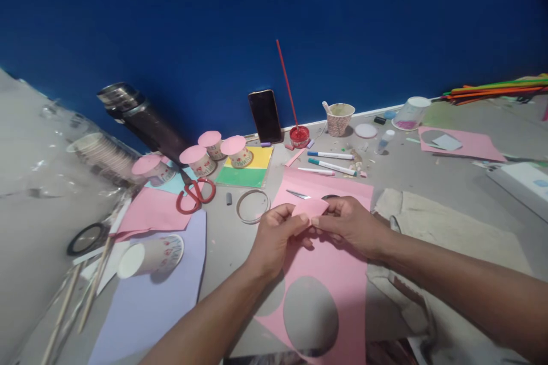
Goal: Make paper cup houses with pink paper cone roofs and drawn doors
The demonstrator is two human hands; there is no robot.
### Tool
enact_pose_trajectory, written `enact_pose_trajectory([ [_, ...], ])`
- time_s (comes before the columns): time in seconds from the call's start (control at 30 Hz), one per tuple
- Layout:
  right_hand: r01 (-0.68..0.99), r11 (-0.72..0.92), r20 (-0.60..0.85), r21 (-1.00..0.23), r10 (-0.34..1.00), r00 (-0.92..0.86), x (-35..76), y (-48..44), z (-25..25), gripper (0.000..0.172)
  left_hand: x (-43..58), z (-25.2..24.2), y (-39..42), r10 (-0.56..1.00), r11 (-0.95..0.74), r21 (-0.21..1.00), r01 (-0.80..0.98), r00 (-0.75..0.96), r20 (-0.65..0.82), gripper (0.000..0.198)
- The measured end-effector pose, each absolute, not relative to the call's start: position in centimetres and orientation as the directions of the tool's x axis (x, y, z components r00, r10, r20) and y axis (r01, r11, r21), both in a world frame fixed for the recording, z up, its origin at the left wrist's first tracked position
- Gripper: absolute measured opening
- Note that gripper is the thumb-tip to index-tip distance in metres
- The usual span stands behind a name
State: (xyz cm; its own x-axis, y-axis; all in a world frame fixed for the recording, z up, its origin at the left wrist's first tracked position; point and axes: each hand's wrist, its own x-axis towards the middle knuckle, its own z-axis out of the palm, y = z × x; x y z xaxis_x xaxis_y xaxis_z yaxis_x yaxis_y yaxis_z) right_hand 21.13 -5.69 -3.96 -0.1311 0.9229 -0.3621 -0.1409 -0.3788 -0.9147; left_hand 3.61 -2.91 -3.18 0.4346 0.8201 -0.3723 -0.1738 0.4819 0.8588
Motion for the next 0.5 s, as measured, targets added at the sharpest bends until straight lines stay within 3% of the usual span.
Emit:
enact_pose_trajectory([
  [0.17, -0.342, -0.399, -0.387, -0.851, 0.916, -0.107, 21.5, -5.5, -3.8, 0.038, 3.6, -2.9, -3.2, 0.792, 0.496, 0.853, -0.162, 0.487, -0.368, 0.043],
  [0.5, -0.477, -0.428, -0.381, -0.768, 0.904, -0.197, 21.8, -5.5, -4.6, 0.048, 4.1, -1.8, -4.2, 0.922, 0.298, 0.951, -0.079, 0.283, -0.265, 0.027],
])
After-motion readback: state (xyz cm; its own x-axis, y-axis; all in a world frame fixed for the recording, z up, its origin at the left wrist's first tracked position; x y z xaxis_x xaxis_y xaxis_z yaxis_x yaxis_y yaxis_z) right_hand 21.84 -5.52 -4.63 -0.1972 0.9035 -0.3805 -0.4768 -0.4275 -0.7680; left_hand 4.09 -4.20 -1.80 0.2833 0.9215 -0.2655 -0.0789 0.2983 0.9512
